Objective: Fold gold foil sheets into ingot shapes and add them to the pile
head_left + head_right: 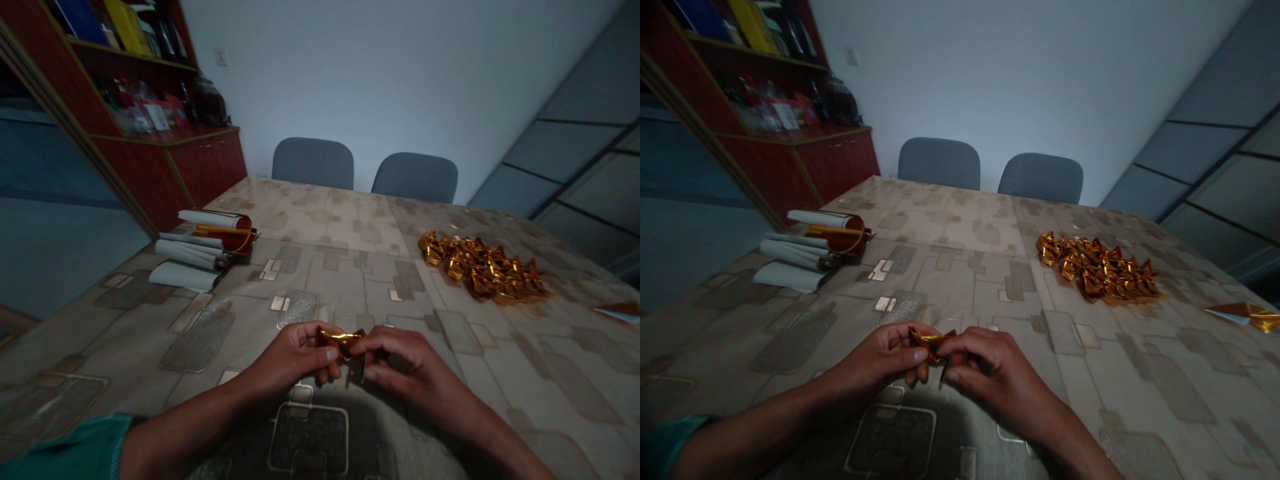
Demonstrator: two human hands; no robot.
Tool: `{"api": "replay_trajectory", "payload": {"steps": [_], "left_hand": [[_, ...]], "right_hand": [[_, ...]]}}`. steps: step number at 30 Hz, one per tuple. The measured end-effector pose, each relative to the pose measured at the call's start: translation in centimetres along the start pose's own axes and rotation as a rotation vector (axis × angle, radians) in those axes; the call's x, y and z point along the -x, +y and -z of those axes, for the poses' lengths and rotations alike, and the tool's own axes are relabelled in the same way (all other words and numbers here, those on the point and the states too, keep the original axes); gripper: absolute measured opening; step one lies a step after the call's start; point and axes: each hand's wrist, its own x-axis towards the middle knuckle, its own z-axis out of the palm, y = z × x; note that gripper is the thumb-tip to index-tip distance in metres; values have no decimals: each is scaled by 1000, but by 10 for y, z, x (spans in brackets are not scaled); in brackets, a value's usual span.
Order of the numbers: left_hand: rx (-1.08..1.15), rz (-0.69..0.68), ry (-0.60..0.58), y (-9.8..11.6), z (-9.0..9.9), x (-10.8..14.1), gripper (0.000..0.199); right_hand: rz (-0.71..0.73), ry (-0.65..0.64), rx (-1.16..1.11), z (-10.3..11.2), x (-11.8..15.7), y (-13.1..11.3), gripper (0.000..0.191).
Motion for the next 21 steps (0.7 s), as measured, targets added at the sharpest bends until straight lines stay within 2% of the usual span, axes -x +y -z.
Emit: {"api": "replay_trajectory", "payload": {"steps": [2, 13, 21], "left_hand": [[-23, 3, -12, 0, -1, 1, 37], [-119, -91, -52, -2, -5, 2, 28], [-122, -102, -34, -5, -4, 1, 31]], "right_hand": [[-6, 29, 2, -3, -2, 0, 11], [-50, 243, 163, -21, -5, 11, 19], [-47, 247, 255, -25, -9, 7, 17]]}}
